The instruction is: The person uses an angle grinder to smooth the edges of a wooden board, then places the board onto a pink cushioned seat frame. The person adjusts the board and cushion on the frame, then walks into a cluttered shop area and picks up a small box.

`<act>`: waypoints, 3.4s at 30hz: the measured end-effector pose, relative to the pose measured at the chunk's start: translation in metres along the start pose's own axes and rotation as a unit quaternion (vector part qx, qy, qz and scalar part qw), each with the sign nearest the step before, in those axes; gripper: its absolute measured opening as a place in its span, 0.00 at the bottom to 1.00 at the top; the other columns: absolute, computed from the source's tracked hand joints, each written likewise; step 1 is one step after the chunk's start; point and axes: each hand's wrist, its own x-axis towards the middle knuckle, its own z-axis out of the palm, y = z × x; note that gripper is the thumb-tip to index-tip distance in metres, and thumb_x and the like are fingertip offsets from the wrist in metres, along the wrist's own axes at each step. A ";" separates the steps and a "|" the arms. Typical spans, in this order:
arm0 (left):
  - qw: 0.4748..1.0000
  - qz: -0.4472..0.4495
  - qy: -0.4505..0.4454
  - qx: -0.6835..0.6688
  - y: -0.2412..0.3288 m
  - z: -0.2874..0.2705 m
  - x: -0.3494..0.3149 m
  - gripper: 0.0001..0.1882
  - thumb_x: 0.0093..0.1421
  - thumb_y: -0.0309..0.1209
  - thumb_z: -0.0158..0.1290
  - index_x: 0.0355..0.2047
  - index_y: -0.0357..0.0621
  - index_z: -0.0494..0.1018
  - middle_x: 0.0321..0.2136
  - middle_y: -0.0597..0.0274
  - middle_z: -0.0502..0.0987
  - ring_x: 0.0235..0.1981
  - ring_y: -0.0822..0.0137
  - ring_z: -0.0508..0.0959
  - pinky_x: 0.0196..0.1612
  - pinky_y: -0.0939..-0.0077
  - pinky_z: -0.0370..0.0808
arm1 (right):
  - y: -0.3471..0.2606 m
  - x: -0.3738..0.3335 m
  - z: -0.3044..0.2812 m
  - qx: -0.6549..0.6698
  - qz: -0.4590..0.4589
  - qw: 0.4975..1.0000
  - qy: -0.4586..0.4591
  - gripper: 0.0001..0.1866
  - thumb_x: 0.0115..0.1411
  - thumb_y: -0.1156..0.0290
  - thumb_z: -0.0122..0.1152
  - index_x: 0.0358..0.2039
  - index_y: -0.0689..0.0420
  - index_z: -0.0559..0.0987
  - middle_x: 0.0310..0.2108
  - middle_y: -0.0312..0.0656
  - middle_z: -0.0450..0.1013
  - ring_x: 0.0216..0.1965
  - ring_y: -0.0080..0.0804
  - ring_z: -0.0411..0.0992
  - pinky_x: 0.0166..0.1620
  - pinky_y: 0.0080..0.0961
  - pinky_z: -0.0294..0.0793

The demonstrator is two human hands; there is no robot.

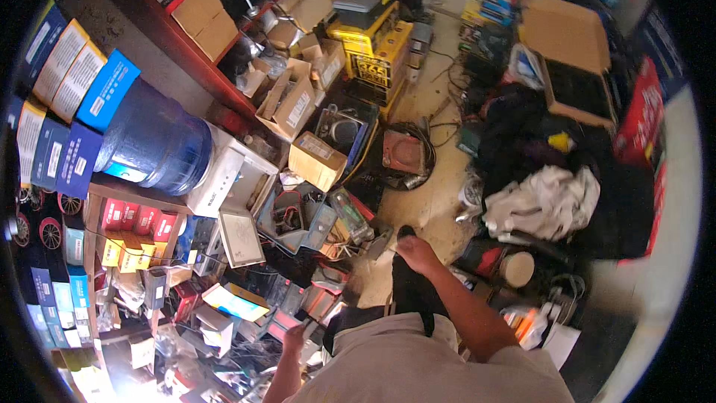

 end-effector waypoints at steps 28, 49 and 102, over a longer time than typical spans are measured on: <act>0.742 -0.469 0.161 -0.452 0.384 0.234 -0.093 0.13 0.62 0.33 0.54 0.41 0.38 0.80 0.28 0.66 0.79 0.28 0.77 0.73 0.31 0.77 0.70 | 0.013 0.478 0.040 -0.018 0.197 0.925 -0.324 0.15 0.60 0.57 0.62 0.26 0.54 0.75 0.22 0.30 0.68 0.23 0.22 0.68 0.23 0.23 0.66; 0.643 -0.460 0.247 -0.560 0.423 0.290 -0.082 0.13 0.64 0.34 0.52 0.39 0.36 0.79 0.25 0.71 0.75 0.25 0.79 0.69 0.28 0.81 0.65 | -0.164 0.493 0.036 0.467 0.223 0.842 -0.153 0.22 0.62 0.74 0.51 0.57 0.55 0.65 0.52 0.46 0.68 0.49 0.46 0.73 0.44 0.53 0.80; 0.180 -0.631 0.707 -0.264 0.425 0.352 -0.322 0.16 0.59 0.37 0.57 0.42 0.38 0.76 0.38 0.56 0.80 0.40 0.63 0.79 0.47 0.68 0.74 | -0.074 0.453 0.042 -0.410 0.100 0.674 -0.606 0.23 0.66 0.43 0.48 0.37 0.51 0.72 0.30 0.38 0.72 0.26 0.33 0.72 0.26 0.34 0.74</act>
